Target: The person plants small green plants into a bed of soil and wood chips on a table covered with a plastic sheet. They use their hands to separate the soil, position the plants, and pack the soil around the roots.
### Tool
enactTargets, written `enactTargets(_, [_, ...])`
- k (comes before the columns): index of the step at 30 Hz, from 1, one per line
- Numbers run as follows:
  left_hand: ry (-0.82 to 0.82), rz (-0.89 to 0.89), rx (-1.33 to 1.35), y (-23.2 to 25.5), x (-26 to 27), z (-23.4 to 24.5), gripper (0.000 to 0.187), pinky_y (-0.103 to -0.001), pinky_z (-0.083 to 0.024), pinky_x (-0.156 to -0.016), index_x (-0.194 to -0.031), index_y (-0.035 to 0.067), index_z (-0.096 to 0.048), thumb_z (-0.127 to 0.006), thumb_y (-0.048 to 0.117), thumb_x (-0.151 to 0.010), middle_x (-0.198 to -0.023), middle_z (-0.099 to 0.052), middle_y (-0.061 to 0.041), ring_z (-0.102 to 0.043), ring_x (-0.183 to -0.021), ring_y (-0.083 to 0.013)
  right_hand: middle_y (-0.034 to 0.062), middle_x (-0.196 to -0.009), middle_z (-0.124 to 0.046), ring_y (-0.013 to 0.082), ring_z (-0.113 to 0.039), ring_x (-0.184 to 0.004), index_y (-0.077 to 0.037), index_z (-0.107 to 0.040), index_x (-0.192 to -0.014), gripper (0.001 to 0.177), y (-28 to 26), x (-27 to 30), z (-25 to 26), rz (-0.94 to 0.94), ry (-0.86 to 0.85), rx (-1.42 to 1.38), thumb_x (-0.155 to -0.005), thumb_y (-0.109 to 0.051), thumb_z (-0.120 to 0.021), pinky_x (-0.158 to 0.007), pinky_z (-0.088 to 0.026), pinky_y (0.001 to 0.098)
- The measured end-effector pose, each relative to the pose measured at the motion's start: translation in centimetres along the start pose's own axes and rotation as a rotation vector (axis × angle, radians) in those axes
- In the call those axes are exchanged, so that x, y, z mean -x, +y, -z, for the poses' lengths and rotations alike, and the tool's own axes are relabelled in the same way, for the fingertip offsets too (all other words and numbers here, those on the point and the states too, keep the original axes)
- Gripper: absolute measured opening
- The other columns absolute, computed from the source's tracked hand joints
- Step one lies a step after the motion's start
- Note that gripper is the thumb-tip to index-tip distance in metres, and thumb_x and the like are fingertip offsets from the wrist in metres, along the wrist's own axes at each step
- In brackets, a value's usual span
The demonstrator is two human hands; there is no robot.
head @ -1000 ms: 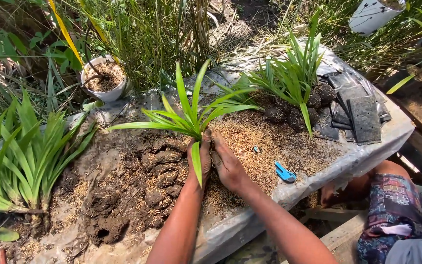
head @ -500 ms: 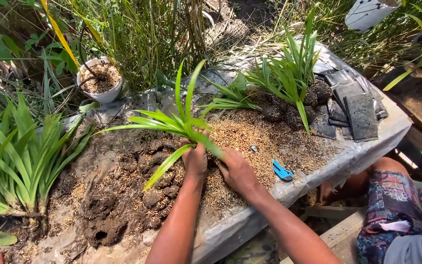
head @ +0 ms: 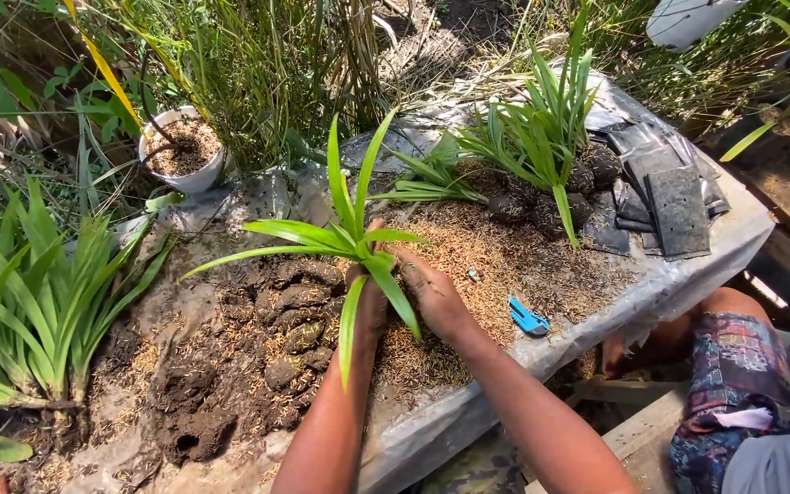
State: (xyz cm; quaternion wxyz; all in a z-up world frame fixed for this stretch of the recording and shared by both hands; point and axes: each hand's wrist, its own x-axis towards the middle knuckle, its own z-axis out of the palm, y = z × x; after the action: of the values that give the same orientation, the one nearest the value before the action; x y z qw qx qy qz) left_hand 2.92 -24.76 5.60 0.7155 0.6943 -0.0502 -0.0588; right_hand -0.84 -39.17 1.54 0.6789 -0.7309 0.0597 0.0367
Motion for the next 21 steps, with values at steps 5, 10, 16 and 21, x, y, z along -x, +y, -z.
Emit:
enactTargets(5, [0.266, 0.244, 0.061, -2.2, 0.1, -2.1, 0.067, -0.056, -0.041, -0.128, -0.165, 0.013, -0.051, -0.067, 0.043, -0.107, -0.161, -0.058, -0.023, -0.059, -0.151, -0.0326, 0.0379, -0.16, -0.055, 0.059, -0.045, -0.152, 0.008, -0.059, -0.156, 0.055, 0.3, 0.6, -0.2, 0.284, -0.057, 0.178, -0.1, 0.004, -0.062, -0.128, -0.035, 0.0668])
enactTargets(10, [0.23, 0.208, 0.1, 2.2, 0.3, -1.6, 0.084, -0.065, -0.037, -0.127, -0.153, 0.005, -0.055, -0.077, 0.062, -0.095, -0.154, -0.062, -0.027, -0.058, -0.148, -0.0408, 0.032, -0.158, -0.061, 0.0507, -0.05, -0.152, 0.004, -0.059, -0.157, 0.058, -1.9, 2.1, -0.5, 0.259, 0.071, 0.114, -0.101, 0.001, -0.074, -0.128, -0.037, 0.0635])
enactTargets(16, [0.326, -0.146, 0.284, -8.1, -4.0, -1.6, 0.028, -0.041, -0.058, -0.097, -0.121, 0.012, -0.085, -0.083, 0.032, -0.102, -0.105, -0.085, -0.015, -0.079, -0.1, -0.022, 0.0251, -0.169, -0.047, 0.0441, -0.039, -0.161, -0.016, -0.059, -0.157, 0.051, -2.7, 2.6, 0.5, 0.152, -0.08, 0.911, -0.112, -0.038, -0.061, -0.131, -0.035, 0.061])
enactTargets(21, [0.248, -0.19, 0.196, -10.3, -4.5, -0.8, 0.022, -0.057, -0.043, -0.124, -0.113, 0.012, -0.085, -0.09, 0.029, -0.098, -0.118, -0.084, -0.015, -0.077, -0.117, -0.0273, 0.0265, -0.164, -0.054, 0.0404, -0.055, -0.151, -0.011, -0.069, -0.144, 0.042, 3.6, 1.4, 0.9, 0.285, -0.086, 1.157, -0.114, -0.039, -0.058, -0.125, -0.045, 0.0547])
